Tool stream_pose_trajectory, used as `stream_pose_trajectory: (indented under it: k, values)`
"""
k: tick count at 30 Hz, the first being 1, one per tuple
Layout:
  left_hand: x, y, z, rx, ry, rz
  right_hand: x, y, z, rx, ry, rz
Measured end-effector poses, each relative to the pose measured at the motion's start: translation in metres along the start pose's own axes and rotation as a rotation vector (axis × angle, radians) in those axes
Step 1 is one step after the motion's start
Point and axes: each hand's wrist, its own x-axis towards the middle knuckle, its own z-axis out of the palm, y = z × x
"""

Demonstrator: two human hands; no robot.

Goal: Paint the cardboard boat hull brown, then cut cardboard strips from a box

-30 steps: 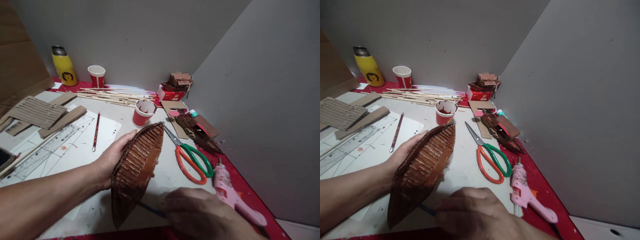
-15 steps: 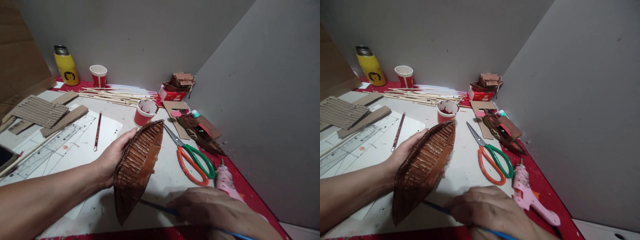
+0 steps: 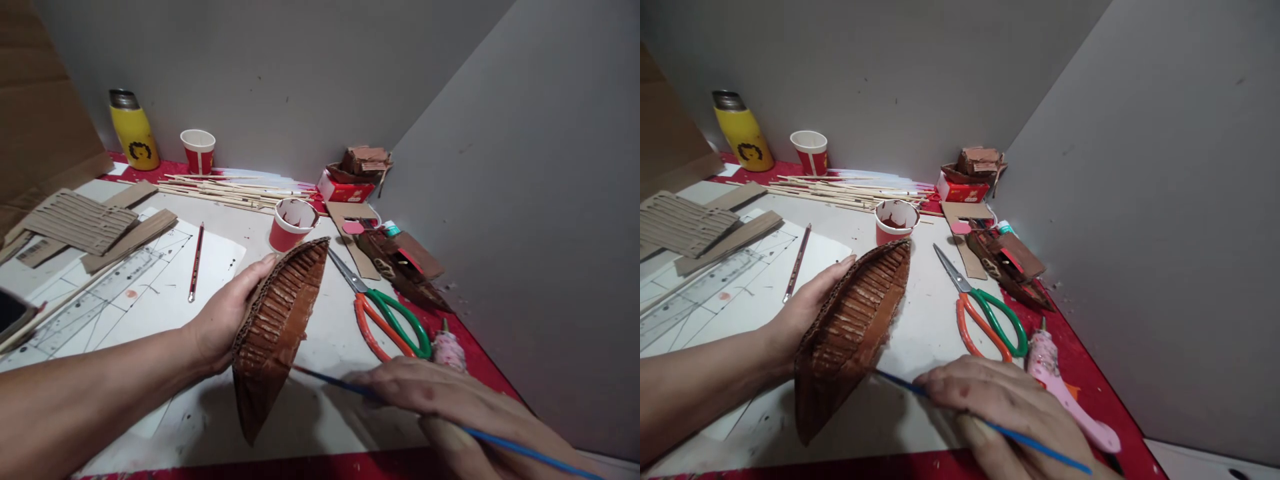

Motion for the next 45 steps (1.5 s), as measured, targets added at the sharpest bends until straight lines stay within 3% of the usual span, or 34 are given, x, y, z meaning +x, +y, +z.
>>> stream_pose_trajectory:
  k: [2, 6, 11, 18, 24, 30, 37, 45]
  values:
    - [0.000, -0.002, -0.001, 0.054, -0.020, 0.058, 0.000, 0.001, 0.003, -0.031, 0.019, -0.003]
    - [0.001, -0.006, -0.008, 0.159, -0.048, 0.179, 0.004, -0.002, 0.006, -0.088, -0.074, -0.085]
    - [0.002, -0.007, -0.014, 0.246, -0.088, 0.215, 0.010, -0.004, 0.007, -0.031, -0.158, -0.093]
    - [0.003, -0.006, -0.013, 0.296, -0.071, 0.254, 0.004, 0.007, 0.015, -0.115, -0.039, -0.111]
    - [0.001, -0.006, -0.013, 0.315, -0.107, 0.220, 0.008, 0.001, 0.011, -0.036, -0.156, -0.150]
    - [0.001, -0.009, -0.015, 0.300, -0.100, 0.217, 0.001, 0.006, 0.006, -0.092, 0.017, -0.039]
    - [0.001, -0.009, -0.012, 0.297, -0.080, 0.234, 0.004, 0.002, 0.012, -0.007, -0.043, -0.112]
    - [0.002, -0.007, -0.014, 0.276, -0.126, 0.160, 0.002, 0.000, 0.011, 0.012, 0.018, -0.086]
